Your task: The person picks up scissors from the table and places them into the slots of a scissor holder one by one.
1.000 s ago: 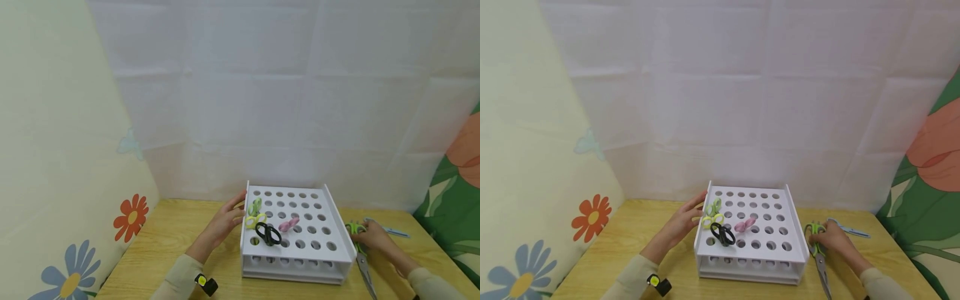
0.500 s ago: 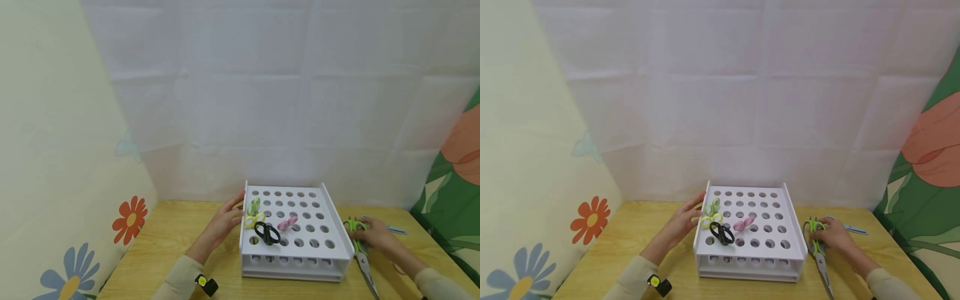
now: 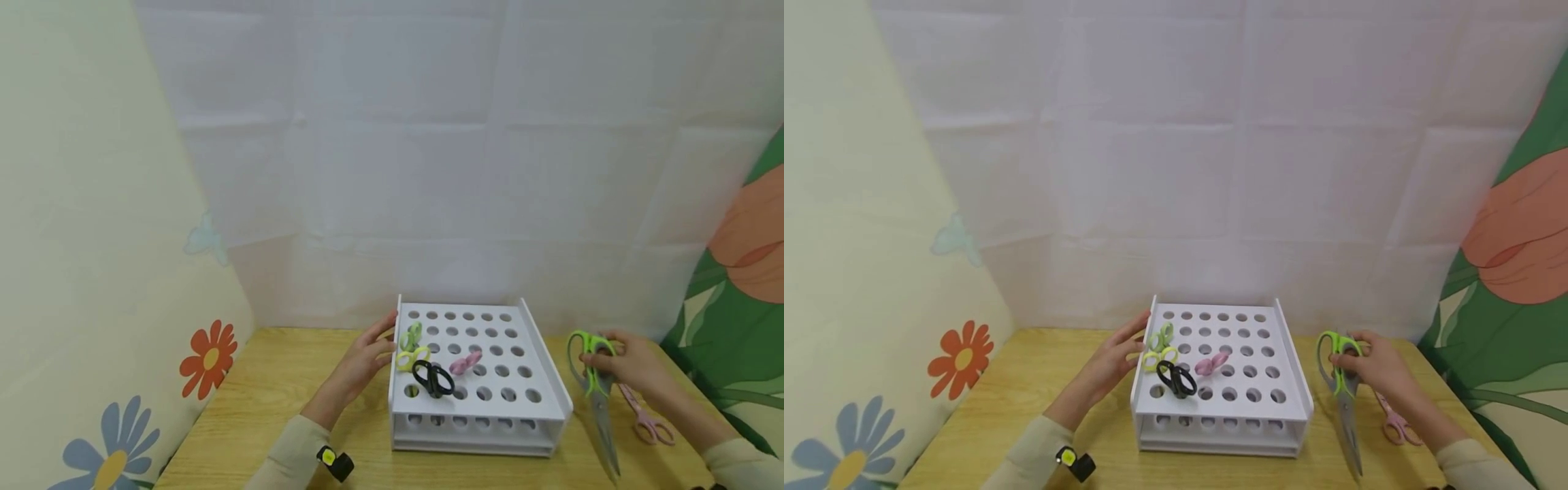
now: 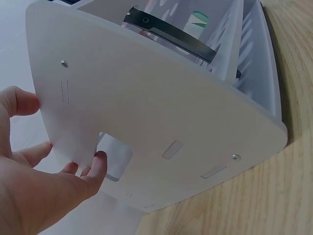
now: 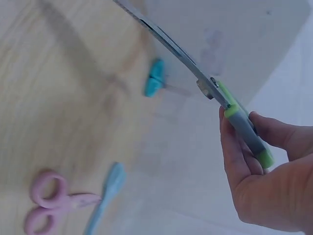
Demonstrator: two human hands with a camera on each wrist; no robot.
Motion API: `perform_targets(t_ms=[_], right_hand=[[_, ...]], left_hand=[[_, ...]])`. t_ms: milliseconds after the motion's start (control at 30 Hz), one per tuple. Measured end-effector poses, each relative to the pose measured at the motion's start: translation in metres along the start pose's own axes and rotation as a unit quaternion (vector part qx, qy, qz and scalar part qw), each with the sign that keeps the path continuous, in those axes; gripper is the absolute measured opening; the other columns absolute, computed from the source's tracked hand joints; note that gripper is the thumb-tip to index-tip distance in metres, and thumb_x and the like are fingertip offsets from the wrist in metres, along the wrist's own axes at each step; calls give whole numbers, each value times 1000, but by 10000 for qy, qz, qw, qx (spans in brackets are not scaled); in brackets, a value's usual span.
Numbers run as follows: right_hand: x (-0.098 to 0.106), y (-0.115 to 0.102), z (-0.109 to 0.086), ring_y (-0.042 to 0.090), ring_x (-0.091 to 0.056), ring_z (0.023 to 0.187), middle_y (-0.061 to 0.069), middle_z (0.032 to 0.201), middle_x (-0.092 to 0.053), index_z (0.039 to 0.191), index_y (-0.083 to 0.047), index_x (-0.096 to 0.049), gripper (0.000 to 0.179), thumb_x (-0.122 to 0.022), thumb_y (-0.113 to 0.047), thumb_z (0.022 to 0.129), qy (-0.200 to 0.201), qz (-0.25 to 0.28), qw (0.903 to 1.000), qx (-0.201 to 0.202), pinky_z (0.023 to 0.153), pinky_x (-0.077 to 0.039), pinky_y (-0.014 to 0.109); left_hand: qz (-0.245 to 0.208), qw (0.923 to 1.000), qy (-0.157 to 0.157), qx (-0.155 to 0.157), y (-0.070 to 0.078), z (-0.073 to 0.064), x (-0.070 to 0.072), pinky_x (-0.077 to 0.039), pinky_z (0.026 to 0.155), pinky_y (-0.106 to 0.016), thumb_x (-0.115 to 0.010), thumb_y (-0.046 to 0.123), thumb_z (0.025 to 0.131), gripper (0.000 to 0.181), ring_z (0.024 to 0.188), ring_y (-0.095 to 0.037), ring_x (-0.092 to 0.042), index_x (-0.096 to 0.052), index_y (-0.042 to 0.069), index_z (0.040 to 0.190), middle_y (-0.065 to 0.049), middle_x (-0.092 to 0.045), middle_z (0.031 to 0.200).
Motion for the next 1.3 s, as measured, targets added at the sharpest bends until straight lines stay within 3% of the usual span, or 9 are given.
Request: perform_targets(t_ms=[100,233,500,667,900,1000,1133,1167,1300], right_hand=[[11,-14,-7,26,-67,89,24,108,-69,139,13,-46,73,-76,-36,94,41,-294,9996,-31,68,-56,37],[23,-32,-14,27,-69,92,29,114,-68,146,14,-35,81,-73,-37,96,-51,89,9999,-134,72,-57,40],[38,-73,-21,16,-70,90,18,111,-69,155,12,-17,89,-69,-34,99,92,535,9984,124,74,-57,32],[49,-94,-24,18,-70,86,7,100,-73,146,4,-34,70,-71,-32,98,351,638,9967,356,71,-58,33],[56,-112,-28,13,-66,83,5,95,-74,132,-7,-50,54,-70,-42,97,957,19,9929,702,64,-50,26],[51,-119,-27,9,-66,76,3,96,-75,124,-10,-54,42,-72,-36,96,1163,341,9881,948,62,-47,23],[41,-125,-23,9,-71,85,2,106,-76,124,-4,-53,38,-73,-19,96,1080,1533,9727,1367,71,-53,18],[38,-127,-21,10,-71,95,3,109,-75,124,-1,-52,38,-73,-15,96,1047,1765,9676,1473,77,-54,18],[30,-128,-15,7,-70,92,-2,101,-76,121,-2,-56,36,-76,-12,93,1310,1908,9593,1617,66,-54,18]], left_hand=[[-12,10000,-34,17,0,0,-1,-37,110,-50,-56,4,97,67,145,-34,-30,-35,14,160,-9,-26,163],[-60,9999,-76,33,1,0,-3,-37,110,-48,-55,3,97,68,144,-33,-30,-33,13,160,-10,-26,163],[-99,9999,-31,-48,1,-1,-1,-36,111,-51,-57,5,95,69,143,-35,-32,-33,12,160,-12,-27,162],[335,9994,-34,-125,1,0,-2,-35,111,-49,-57,7,94,71,142,-33,-35,-32,13,161,-10,-28,163],[1045,9943,-26,-203,4,-3,-5,-37,109,-44,-56,13,94,73,142,-33,-38,-30,15,162,-10,-29,163],[1099,9937,-4,-197,5,-4,-5,-36,110,-45,-56,13,94,73,142,-33,-38,-30,16,162,-9,-29,163],[1117,9936,3,-180,6,-5,-6,-35,111,-47,-56,15,94,72,141,-32,-38,-31,17,162,-8,-30,163],[1120,9936,2,-166,6,-5,-5,-35,111,-47,-56,15,95,72,141,-32,-38,-31,18,162,-7,-30,163],[1136,9934,-16,-134,6,-6,-5,-34,112,-48,-57,16,95,72,142,-31,-37,-31,19,162,-5,-29,163]])
Point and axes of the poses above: each hand's wrist, its own z-axis towards the middle knuckle, its own x-axis out of the back of the hand, y = z × x, the point moved 5 cm from there along z, towards the middle knuckle
